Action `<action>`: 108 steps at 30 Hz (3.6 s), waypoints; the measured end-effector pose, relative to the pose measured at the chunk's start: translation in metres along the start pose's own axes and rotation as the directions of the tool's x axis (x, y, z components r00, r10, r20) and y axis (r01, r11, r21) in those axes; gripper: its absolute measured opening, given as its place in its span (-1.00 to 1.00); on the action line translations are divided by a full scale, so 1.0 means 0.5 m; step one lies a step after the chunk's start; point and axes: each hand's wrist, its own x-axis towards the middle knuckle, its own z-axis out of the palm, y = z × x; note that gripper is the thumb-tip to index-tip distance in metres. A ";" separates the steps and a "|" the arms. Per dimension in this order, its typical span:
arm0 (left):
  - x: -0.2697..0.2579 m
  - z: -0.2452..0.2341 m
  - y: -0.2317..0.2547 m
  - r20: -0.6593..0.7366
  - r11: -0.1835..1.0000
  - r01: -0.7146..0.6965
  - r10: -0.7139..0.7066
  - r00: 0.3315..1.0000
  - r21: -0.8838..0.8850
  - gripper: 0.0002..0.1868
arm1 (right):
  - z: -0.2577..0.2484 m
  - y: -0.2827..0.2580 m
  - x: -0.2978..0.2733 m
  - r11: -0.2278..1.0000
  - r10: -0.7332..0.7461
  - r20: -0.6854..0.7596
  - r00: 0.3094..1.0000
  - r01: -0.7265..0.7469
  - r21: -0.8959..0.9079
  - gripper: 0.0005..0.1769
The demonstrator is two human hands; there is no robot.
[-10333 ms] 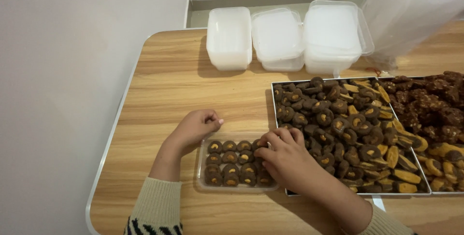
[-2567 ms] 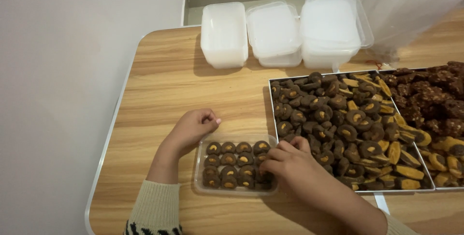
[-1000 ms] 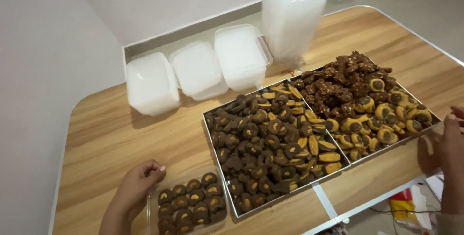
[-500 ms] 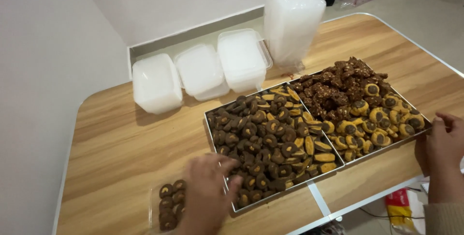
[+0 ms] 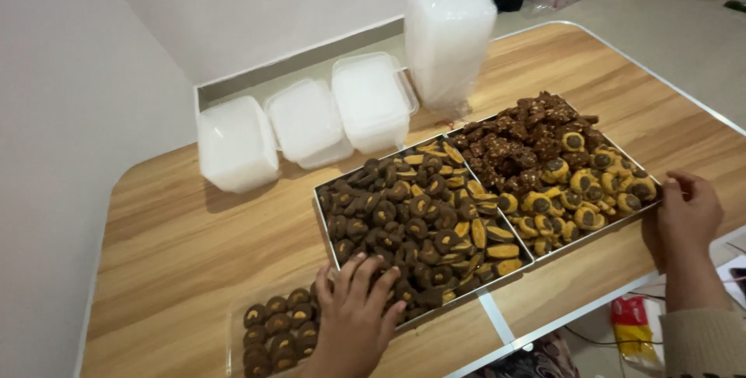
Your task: Manually sorting and placing various types of cookies from large metal trays into smaller plastic containers.
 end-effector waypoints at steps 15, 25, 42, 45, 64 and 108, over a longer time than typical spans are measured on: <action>-0.011 0.011 -0.017 0.045 0.997 0.060 -0.058 0.997 -0.048 -0.65 | -0.010 -0.036 -0.011 0.998 0.025 -0.010 1.000 -0.024 0.065 -0.76; 0.008 -0.013 -0.021 -0.106 0.996 0.056 -0.063 0.992 -0.071 -0.75 | -0.002 -0.013 -0.005 1.000 0.017 -0.021 1.000 -0.017 0.023 -0.79; 0.023 -0.043 -0.036 -0.180 0.979 0.182 -0.196 0.964 -0.090 -0.84 | -0.019 -0.077 -0.013 0.997 0.035 0.023 0.999 -0.037 0.071 -0.79; 0.024 -0.047 -0.036 -0.157 0.974 0.204 -0.218 0.963 -0.101 -0.82 | -0.015 -0.065 -0.008 0.998 0.055 0.020 0.998 -0.056 0.031 -0.82; 0.023 -0.039 -0.047 -0.213 0.987 0.134 -0.150 0.966 -0.086 -0.87 | -0.015 -0.065 -0.010 0.997 0.020 -0.006 1.000 -0.020 0.074 -0.82; 0.020 -0.020 -0.060 -0.232 0.990 0.126 -0.136 0.963 -0.057 -0.87 | -0.016 -0.073 -0.012 0.994 0.065 0.008 0.998 -0.065 0.087 -0.83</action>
